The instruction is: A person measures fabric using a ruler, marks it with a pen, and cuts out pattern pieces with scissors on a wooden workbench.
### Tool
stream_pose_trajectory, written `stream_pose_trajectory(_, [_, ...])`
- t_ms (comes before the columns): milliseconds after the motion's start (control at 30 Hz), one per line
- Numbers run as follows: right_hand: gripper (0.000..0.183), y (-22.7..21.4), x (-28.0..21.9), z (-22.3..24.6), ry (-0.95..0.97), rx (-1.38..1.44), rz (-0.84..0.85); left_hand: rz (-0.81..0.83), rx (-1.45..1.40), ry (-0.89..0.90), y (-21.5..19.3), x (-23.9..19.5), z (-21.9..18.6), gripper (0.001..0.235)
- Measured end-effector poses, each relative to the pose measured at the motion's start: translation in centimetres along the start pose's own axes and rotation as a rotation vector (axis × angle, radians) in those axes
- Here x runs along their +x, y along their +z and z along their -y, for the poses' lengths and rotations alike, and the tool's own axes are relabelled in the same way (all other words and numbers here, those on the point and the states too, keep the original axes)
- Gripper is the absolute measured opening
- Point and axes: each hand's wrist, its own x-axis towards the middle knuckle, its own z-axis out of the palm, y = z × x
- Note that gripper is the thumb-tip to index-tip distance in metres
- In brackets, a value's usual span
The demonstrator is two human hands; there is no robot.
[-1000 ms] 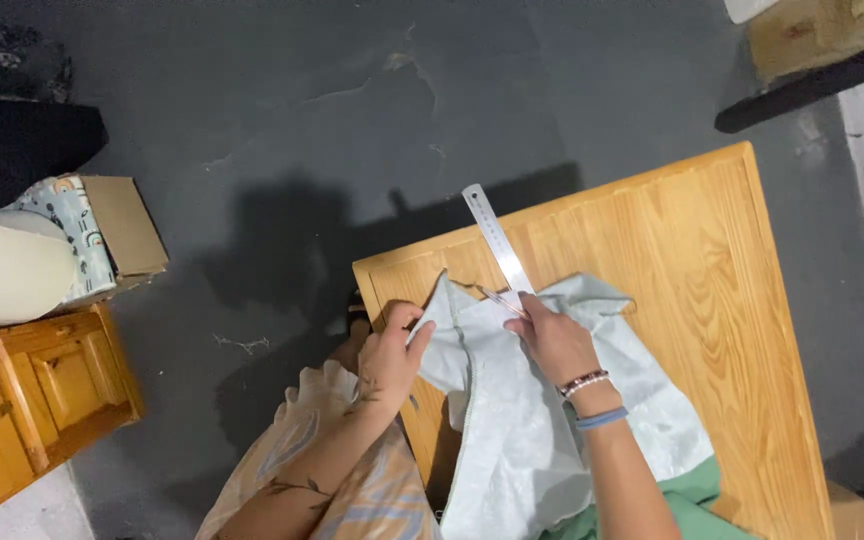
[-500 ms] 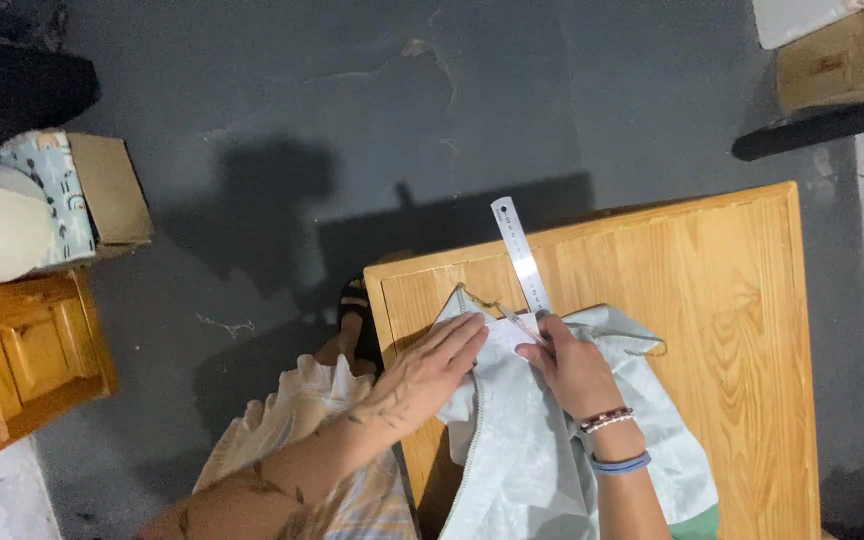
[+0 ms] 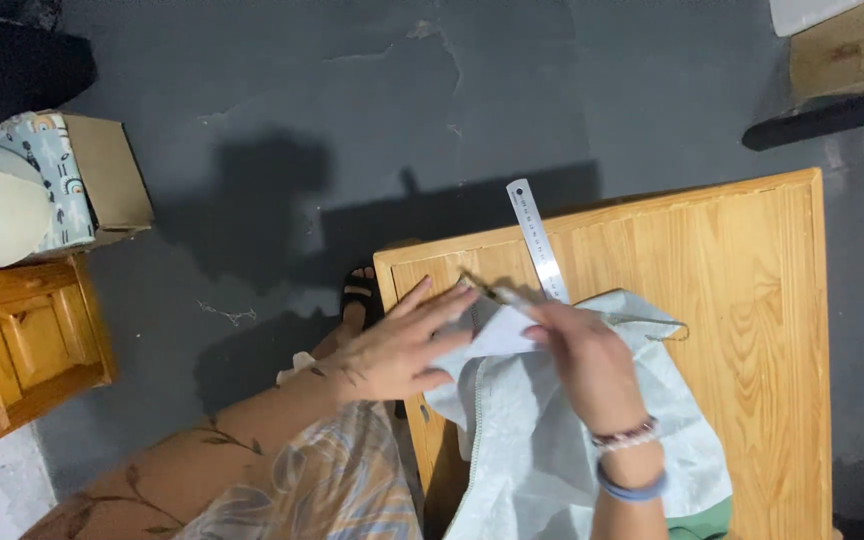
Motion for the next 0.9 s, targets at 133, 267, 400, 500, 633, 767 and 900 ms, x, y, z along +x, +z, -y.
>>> stream_pose_trajectory(133, [0.018, 5.1, 2.1, 0.1, 0.040, -0.052, 0.106, -0.400, -0.202, -0.037, 0.1, -1.4, 2.7, 0.018])
stream_pose_trajectory(267, [0.009, 6.1, 3.2, 1.0, 0.027, -0.159, 0.100, -0.478, -0.143, 0.000, 0.4, -1.2, 4.8, 0.008])
stream_pose_trajectory(400, [0.016, 6.8, 2.7, 1.6, 0.134, -0.107, 0.005, -0.407, -0.083, 0.173, 0.3, 0.7, 4.5, 0.011])
stream_pose_trajectory(500, [0.015, 7.8, 2.4, 1.6, 0.178, -0.094, -0.059, -0.355, -0.088, 0.288, 0.0, 1.1, 4.3, 0.015])
stream_pose_trajectory(633, [0.009, 5.5, 2.0, 4.6, 0.200, -0.024, -0.145, -0.333, -0.039, 0.352, 0.3, 1.0, 5.0, 0.019])
stream_pose_trajectory(767, [0.015, 3.7, -0.2, 3.8, 0.230, -0.113, -0.202, -0.320, -0.001, 0.412, 1.1, 1.3, 5.7, 0.024])
stream_pose_trajectory(900, [0.018, 4.0, -4.5, 1.9, 0.284, -0.123, -0.460, -0.348, 0.062, 0.435, 1.3, 1.3, 6.4, 0.030])
